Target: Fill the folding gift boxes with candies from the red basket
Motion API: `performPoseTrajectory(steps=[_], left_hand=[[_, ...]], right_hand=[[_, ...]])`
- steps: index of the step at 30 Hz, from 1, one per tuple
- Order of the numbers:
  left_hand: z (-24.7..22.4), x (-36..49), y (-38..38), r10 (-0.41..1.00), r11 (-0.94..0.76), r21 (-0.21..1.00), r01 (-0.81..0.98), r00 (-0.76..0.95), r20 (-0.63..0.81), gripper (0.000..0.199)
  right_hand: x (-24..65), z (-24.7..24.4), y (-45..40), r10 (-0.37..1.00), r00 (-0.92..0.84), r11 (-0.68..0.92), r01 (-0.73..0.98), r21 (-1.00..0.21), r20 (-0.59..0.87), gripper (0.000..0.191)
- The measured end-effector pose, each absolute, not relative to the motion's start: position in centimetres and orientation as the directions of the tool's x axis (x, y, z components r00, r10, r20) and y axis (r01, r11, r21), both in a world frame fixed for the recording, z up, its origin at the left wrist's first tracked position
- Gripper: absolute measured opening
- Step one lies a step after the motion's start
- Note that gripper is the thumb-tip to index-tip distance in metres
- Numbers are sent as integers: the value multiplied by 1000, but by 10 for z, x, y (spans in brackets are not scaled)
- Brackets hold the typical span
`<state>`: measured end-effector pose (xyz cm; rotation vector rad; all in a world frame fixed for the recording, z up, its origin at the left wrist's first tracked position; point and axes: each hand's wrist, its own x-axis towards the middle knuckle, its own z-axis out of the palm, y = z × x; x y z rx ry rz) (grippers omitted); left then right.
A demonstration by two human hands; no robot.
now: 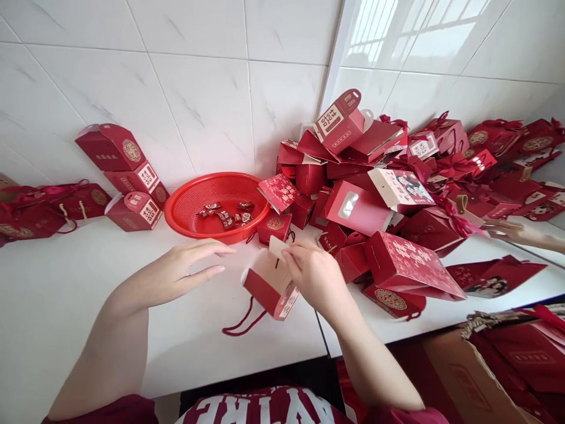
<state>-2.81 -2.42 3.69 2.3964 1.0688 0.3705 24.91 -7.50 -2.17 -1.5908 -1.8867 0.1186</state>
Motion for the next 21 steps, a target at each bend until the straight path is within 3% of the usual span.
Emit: performPoseTrajectory(steps=[5,7,11,13,18,21], left_hand=[[21,-12,-28,778,-585,515,627,614,136,33],[7,-7,-29,811,-556,464,690,572,122,39],[-22,-8,-32,900,-429,383,818,422,107,40],[-30,-14,-36,937,-348,447,824,328,123,33],[-49,-45,-46,991,-113,798,592,126,46,14],[-68,-61,-49,999,-43,804,593,31,30,18]], right_hand=[[216,-51,-49,947,-84,280,685,-672,309,29],[208,-64,-45,953,-142,297,615,-730,268,36],[204,-84,-43,935,-284,329,480,-814,210,31],[205,-92,-43,942,-290,291,451,-844,170,31],[209,-107,-41,962,-217,252,457,-853,167,27],[208,-109,-41,955,-200,295,533,-793,221,20]])
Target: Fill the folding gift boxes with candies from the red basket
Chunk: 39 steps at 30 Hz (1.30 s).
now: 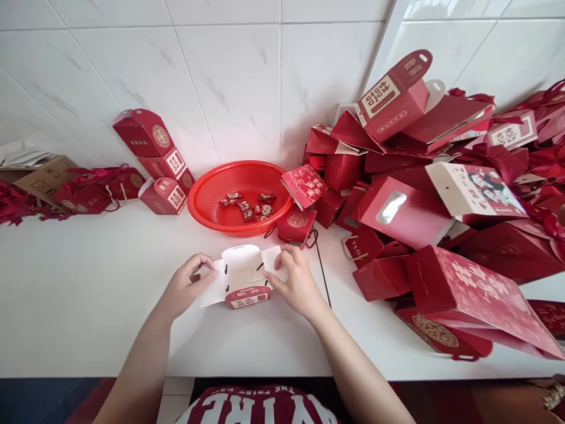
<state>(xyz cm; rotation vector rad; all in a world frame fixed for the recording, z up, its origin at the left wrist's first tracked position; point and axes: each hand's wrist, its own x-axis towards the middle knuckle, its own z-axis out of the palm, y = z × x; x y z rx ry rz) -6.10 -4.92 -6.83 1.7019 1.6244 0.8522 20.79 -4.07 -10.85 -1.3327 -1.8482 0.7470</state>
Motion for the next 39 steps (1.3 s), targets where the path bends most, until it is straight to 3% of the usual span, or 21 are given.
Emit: performPoseTrajectory(steps=[3,7,12,15,19,21,22,26,30,35,39], left_hand=[[-80,-60,-54,999,-41,711,702,6,52,35],[-78,-40,-58,994,33,606,795,37,-103,51],[-89,-28,-43,976,116,801,588,82,-202,43],[-101,-27,-34,995,49,872,486,49,-84,40],[-104,-26,-34,961,-254,818,515,41,273,22],[-103,-28,-36,929,-360,780,512,117,353,7],[-104,-29,-37,918,-389,764,514,151,366,9],[-111,-32,-44,892,-452,767,456,255,373,36],[-116,-29,-50,848,-495,788,367,404,344,73],[-114,-29,-48,840,-511,715,477,452,299,94],[-117,-34,-45,862,-458,736,498,451,231,104]], right_hand=[[203,-107,-41,948,-236,314,605,-732,212,21],[200,-104,-40,944,-304,285,543,-790,131,27],[202,-106,-35,922,-376,272,453,-849,95,37],[200,-107,-35,921,-371,275,406,-872,118,35],[197,-110,-39,903,-301,401,330,-855,307,13],[197,-111,-41,878,-340,448,334,-829,338,25],[198,-112,-41,872,-368,452,356,-818,322,31],[204,-116,-40,851,-481,435,418,-798,211,71],[208,-118,-38,820,-538,447,392,-804,194,110],[210,-117,-37,839,-518,416,414,-810,166,116],[213,-118,-37,834,-521,436,421,-796,181,120]])
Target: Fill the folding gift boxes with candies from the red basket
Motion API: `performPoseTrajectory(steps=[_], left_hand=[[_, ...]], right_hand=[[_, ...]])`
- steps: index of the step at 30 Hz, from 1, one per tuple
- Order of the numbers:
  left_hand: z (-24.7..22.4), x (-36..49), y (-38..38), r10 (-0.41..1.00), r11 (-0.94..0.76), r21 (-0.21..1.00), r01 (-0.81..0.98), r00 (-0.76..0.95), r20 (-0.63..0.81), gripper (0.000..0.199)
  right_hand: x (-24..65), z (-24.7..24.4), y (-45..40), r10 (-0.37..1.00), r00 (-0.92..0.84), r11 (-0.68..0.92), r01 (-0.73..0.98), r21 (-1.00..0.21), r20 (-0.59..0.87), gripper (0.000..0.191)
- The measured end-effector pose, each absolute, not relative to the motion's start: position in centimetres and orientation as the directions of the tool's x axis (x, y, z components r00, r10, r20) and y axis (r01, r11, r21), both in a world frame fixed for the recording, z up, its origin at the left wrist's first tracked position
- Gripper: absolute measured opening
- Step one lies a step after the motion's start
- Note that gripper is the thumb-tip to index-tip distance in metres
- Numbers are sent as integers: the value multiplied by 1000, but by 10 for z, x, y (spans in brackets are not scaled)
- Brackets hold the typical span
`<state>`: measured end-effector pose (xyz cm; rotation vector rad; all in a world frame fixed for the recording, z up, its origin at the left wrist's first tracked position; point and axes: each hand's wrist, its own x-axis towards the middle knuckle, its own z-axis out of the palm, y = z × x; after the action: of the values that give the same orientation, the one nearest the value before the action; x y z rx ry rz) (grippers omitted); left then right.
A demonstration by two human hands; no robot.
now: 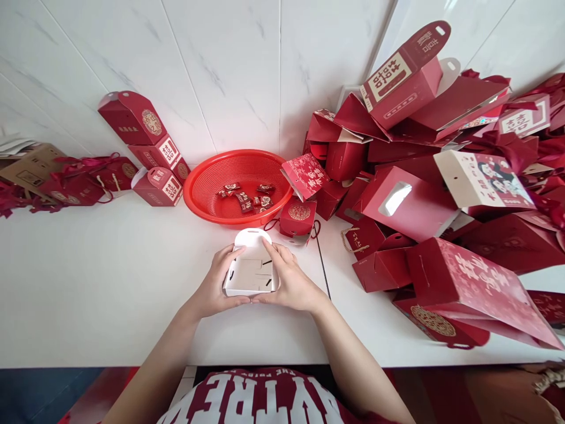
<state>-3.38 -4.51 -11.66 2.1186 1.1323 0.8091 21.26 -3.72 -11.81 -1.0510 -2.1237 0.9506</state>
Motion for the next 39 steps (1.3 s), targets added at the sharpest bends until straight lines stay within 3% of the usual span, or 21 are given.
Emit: performPoseTrajectory(steps=[4,9,13,16,20,24,27,32,35,39], left_hand=[[-119,-35,-43,867,-434,769,469,449,215,116],[-115,-31,-45,873,-424,770,477,443,206,108],[-105,-31,-46,873,-467,656,593,427,236,104],[-91,-36,-39,820,-537,570,622,544,178,98],[-86,-39,-25,769,-510,680,527,634,86,102],[-117,-35,-20,777,-445,839,314,601,187,107],[-144,-31,-22,786,-345,932,109,576,224,121],[-157,-27,-21,856,-273,957,99,478,195,130],[-154,-27,-17,867,-257,961,106,464,181,124],[-142,-31,-14,854,-298,948,116,476,210,116]], right_hand=[[212,-118,-40,849,-499,433,474,-767,171,124],[209,-113,-42,881,-430,436,571,-696,199,105],[212,-110,-38,830,-513,512,545,-664,219,99],[216,-106,-34,810,-555,510,504,-697,192,100],[214,-92,-30,786,-604,532,553,-642,131,99],[208,-81,-21,776,-624,554,608,-568,89,84],[204,-90,-14,744,-654,571,518,-637,136,95],[197,-130,-17,765,-519,546,211,-811,380,112],[193,-150,-22,813,-446,462,101,-881,375,132],[192,-159,-20,804,-519,322,-33,-946,291,141]])
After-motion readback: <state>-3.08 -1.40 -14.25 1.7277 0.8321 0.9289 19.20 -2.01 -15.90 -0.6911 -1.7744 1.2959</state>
